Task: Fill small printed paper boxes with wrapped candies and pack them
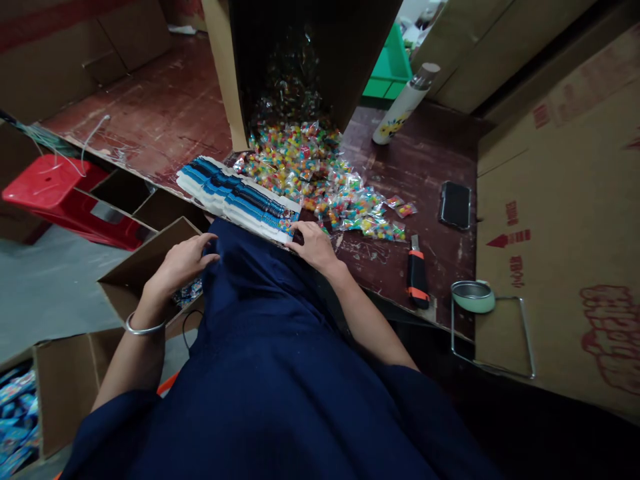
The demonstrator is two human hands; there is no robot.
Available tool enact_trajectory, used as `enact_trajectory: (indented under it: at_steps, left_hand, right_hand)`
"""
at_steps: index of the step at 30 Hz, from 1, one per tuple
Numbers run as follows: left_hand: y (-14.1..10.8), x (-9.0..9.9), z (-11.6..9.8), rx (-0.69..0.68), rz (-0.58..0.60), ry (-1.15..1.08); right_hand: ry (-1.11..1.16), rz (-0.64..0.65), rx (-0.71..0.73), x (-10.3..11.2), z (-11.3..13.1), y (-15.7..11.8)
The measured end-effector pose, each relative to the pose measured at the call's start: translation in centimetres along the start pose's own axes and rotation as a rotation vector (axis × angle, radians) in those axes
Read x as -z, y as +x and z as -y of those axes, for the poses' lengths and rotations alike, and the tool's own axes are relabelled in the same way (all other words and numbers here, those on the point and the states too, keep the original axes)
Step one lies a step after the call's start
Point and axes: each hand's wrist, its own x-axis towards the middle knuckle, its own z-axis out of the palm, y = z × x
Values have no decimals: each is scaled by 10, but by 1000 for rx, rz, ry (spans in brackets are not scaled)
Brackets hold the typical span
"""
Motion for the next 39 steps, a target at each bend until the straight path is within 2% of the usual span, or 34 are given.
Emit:
enact_trajectory:
  at_steps: [2, 4, 6, 8, 10, 12, 16, 18, 21, 28, 30, 32, 34, 39]
  left_hand:
    - [1, -13, -7, 13, 94, 29]
    - [3, -33, -17, 22, 179, -37]
    - [5, -55, -27, 59, 219, -245]
    - [6, -77, -33, 163, 264, -545]
    - [5, -94, -36, 264, 318, -834]
    - [5, -105, -36, 304, 351, -1014]
    - [3, -105, -36, 289, 330, -1110]
    - [2, -100, -37, 267, 348, -1095]
    - [-2, -97, -39, 218, 453, -1018]
    - [-8, -102, -44, 216, 595, -949]
    - [-9, -104, -44, 266, 572, -935]
    - [-8, -105, -43, 304, 489, -944]
    - [-9, -109, -44, 295, 375, -971]
    - [-14, -125, -51, 202, 59, -974]
  right_hand:
    - [27, 6, 29, 0, -1, -2]
    - [71, -36, 63, 2, 2, -7]
    - [103, -160, 89, 4, 10, -16]
    - [130, -280, 131, 4, 23, -28]
    - [172, -274, 212, 3, 37, -40]
    - [224, -172, 300, 1, 50, -51]
    - [316, -38, 387, 3, 70, -60]
    - [340, -12, 337, 10, 76, -57]
    - [335, 41, 221, 22, 82, -49]
    - [382, 148, 84, 33, 86, -40]
    - [430, 107, 30, 33, 86, -41]
    - [501, 1, -50, 31, 86, -42]
    - [573, -81, -114, 26, 87, -43]
    - [595, -107, -201, 6, 88, -49]
